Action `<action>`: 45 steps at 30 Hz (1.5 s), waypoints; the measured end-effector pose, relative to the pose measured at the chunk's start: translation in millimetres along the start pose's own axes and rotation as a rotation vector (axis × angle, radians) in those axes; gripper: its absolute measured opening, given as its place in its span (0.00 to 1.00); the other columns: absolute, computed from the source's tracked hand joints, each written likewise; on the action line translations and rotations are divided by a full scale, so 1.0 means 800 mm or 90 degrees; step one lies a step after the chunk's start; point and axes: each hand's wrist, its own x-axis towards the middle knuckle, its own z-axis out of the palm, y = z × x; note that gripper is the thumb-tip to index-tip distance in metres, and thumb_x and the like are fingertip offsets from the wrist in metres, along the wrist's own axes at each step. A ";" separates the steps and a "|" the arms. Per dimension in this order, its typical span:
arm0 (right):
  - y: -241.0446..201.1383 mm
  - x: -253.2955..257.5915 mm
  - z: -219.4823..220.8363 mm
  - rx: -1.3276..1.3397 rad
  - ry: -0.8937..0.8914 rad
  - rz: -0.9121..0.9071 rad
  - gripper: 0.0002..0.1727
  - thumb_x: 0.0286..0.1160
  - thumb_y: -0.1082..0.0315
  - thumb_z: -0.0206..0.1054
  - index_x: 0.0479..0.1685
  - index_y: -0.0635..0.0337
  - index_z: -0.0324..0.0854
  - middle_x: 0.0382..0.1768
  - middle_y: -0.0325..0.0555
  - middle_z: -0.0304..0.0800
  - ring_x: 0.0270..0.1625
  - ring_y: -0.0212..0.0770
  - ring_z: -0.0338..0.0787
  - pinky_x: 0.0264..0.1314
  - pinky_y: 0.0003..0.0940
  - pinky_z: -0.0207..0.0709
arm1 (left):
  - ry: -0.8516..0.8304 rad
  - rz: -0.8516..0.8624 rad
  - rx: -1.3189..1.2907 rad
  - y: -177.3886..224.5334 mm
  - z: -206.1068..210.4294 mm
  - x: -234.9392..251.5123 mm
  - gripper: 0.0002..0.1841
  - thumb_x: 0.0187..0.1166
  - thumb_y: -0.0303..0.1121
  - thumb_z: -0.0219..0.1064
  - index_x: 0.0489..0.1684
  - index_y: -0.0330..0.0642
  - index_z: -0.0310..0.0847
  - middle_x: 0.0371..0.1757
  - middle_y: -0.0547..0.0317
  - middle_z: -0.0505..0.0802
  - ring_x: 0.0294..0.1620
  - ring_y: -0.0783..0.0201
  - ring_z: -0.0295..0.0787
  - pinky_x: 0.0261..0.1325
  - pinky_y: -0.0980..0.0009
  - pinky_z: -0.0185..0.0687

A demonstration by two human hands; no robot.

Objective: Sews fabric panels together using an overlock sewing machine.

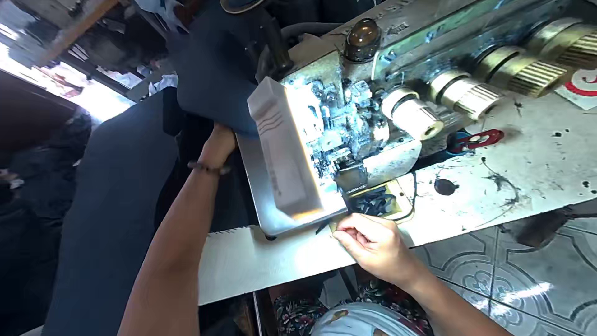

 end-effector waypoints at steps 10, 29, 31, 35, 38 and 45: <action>0.005 -0.005 0.016 -0.291 -0.015 -0.038 0.13 0.76 0.60 0.68 0.29 0.58 0.90 0.30 0.46 0.90 0.41 0.48 0.90 0.51 0.48 0.82 | 0.127 -0.177 0.083 -0.162 -0.079 -0.267 0.23 0.86 0.35 0.66 0.72 0.27 0.74 0.62 0.28 0.87 0.60 0.33 0.88 0.63 0.36 0.81; -0.005 -0.010 0.012 -0.135 0.138 -0.108 0.10 0.71 0.68 0.68 0.37 0.68 0.89 0.42 0.56 0.90 0.53 0.46 0.88 0.63 0.37 0.78 | 0.320 -0.320 0.019 -0.170 -0.105 -0.311 0.23 0.94 0.43 0.51 0.60 0.26 0.77 0.49 0.24 0.87 0.52 0.26 0.85 0.55 0.25 0.73; -0.037 -0.017 0.021 0.049 0.105 0.054 0.08 0.77 0.73 0.62 0.40 0.69 0.85 0.40 0.42 0.87 0.44 0.26 0.86 0.50 0.19 0.81 | 0.312 -0.276 -0.002 -0.125 -0.107 -0.317 0.22 0.96 0.40 0.48 0.60 0.24 0.74 0.47 0.25 0.86 0.48 0.29 0.84 0.52 0.29 0.74; -0.093 -0.017 0.053 0.520 -0.317 0.431 0.27 0.93 0.56 0.37 0.76 0.65 0.66 0.52 0.41 0.91 0.51 0.33 0.92 0.61 0.34 0.85 | 0.141 -0.096 -0.106 -0.023 -0.035 -0.352 0.17 0.92 0.30 0.51 0.66 0.29 0.80 0.48 0.40 0.92 0.43 0.54 0.89 0.50 0.52 0.85; -0.089 -0.012 0.080 0.687 -0.367 0.495 0.27 0.93 0.50 0.36 0.78 0.57 0.62 0.57 0.41 0.88 0.59 0.34 0.90 0.65 0.35 0.83 | -0.027 0.045 -0.211 0.039 0.035 -0.390 0.17 0.88 0.27 0.54 0.63 0.33 0.87 0.51 0.46 0.94 0.51 0.61 0.92 0.60 0.64 0.86; -0.089 -0.016 0.067 0.533 -0.140 0.605 0.13 0.93 0.66 0.50 0.62 0.57 0.78 0.41 0.42 0.92 0.41 0.33 0.92 0.48 0.33 0.88 | -0.145 0.321 -0.186 0.070 0.069 -0.403 0.12 0.86 0.32 0.63 0.57 0.42 0.90 0.46 0.54 0.94 0.49 0.61 0.92 0.56 0.66 0.88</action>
